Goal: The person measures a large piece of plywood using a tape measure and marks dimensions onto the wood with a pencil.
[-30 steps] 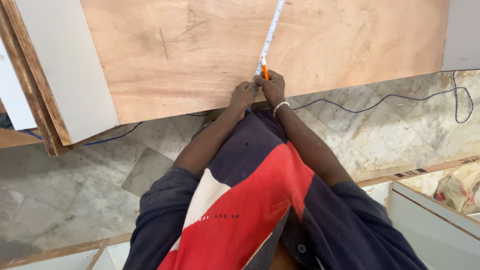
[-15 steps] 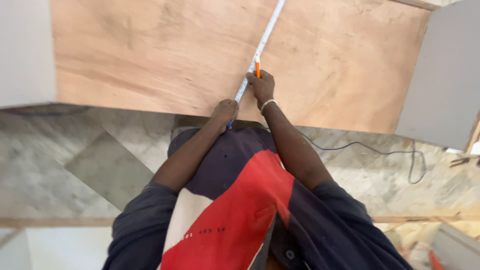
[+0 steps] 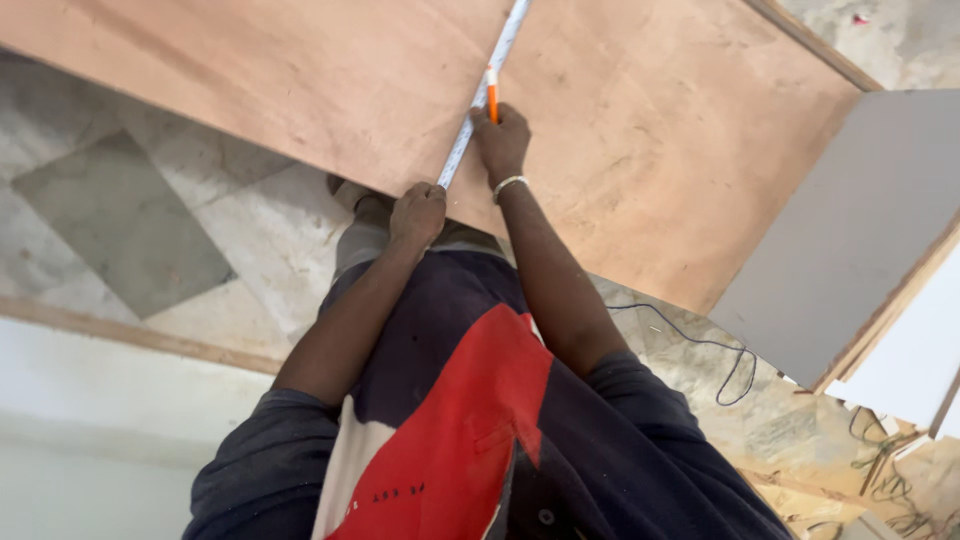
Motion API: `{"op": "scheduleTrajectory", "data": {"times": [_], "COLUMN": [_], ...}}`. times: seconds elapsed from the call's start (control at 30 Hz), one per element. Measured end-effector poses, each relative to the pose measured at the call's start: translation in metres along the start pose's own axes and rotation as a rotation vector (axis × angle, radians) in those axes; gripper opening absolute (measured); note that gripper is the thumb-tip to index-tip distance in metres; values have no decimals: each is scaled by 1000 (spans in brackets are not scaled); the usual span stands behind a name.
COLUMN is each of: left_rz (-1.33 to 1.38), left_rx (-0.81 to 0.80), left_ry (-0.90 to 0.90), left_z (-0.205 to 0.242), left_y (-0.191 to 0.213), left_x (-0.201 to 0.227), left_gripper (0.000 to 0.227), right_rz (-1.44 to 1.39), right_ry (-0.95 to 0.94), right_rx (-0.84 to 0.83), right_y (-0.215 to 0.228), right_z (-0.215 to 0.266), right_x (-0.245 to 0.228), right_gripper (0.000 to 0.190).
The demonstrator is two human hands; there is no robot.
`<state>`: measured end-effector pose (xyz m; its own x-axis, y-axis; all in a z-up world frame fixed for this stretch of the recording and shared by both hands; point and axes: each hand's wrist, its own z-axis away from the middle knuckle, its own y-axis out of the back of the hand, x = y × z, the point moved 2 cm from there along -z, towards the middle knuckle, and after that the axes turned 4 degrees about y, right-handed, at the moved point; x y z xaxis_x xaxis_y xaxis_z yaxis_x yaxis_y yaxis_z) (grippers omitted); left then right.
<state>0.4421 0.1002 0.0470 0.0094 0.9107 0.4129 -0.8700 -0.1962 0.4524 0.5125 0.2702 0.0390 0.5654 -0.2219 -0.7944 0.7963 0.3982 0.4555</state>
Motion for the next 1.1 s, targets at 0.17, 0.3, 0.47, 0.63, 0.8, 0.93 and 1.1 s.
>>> {"op": "scheduleTrajectory", "data": {"times": [0.17, 0.3, 0.47, 0.63, 0.8, 0.93, 1.1], "left_rz": [15, -479, 126, -104, -62, -112, -55], "left_rx": [37, 93, 220, 292, 166, 233, 102], "left_ry": [24, -425, -139, -149, -69, -286, -268], "left_z": [6, 1, 30, 54, 36, 16, 3], "left_y": [-19, -32, -6, 11, 0, -3, -4], "left_x": [-52, -66, -31, -4, -1, -5, -7], "left_gripper": [39, 29, 26, 32, 35, 29, 32], "right_rz": [-19, 166, 35, -70, -297, -285, -423], "right_ry": [21, 159, 86, 108, 14, -18, -32], "right_rx": [38, 2, -9, -86, -292, -384, -413], "right_y": [0, 2, 4, 6, 14, 6, 18], "right_z": [-5, -1, -10, -11, 9, 55, 82], "right_x": [2, 9, -4, -1, 8, 36, 56], "right_gripper": [19, 24, 22, 25, 15, 6, 10]}}
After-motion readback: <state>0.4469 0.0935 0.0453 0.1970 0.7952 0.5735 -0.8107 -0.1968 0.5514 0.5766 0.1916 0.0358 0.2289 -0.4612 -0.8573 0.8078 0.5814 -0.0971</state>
